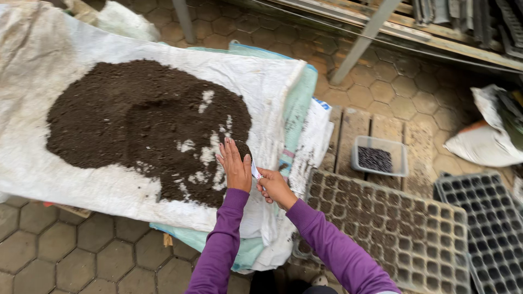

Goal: The person scoops soil from a large sack and fills the cells of a seedling tray using a white plastic scoop. They repeatedly transfer soil into each compartment, leveling the surface with their hand as they progress across the tray.

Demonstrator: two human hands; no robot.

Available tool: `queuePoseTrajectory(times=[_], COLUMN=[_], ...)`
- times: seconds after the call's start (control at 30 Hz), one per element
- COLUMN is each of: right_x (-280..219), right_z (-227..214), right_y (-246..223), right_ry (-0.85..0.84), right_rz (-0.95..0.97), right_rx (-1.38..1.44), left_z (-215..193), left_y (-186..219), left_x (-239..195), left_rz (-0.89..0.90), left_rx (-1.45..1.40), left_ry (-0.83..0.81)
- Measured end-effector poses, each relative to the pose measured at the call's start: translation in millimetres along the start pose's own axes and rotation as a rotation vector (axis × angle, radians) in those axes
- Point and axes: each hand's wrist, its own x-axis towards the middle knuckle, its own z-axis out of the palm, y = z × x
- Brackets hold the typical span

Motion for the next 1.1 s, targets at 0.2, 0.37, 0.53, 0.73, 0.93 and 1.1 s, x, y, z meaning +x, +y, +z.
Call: queuePoseTrajectory(times=[0.2, 0.37, 0.53, 0.73, 0.93, 1.1], right_x=[-86, -168, -244, -303, -347, -377], right_z=[-87, -160, -232, -310, -365, -395], right_y=[41, 81, 126, 179, 214, 231], right_ry=[0.090, 0.175, 0.227, 0.331, 0.433, 0.441], right_rz=[0.009, -0.012, -0.040, -0.016, 0.012, 0.023], right_rx=[0.109, 0.186, 0.279, 0.317, 0.300, 0.277], left_z=[45, 92, 146, 208, 251, 270], left_y=[98, 187, 265, 337, 391, 417], left_x=[-59, -118, -181, -246, -293, -323], left_rz=[0.106, 0.186, 0.225, 0.244, 0.258, 0.242], left_rx=[-0.070, -0.120, -0.149, -0.225, -0.240, -0.237], left_ry=[-0.099, -0.170, -0.259, -0.352, -0.421, -0.453])
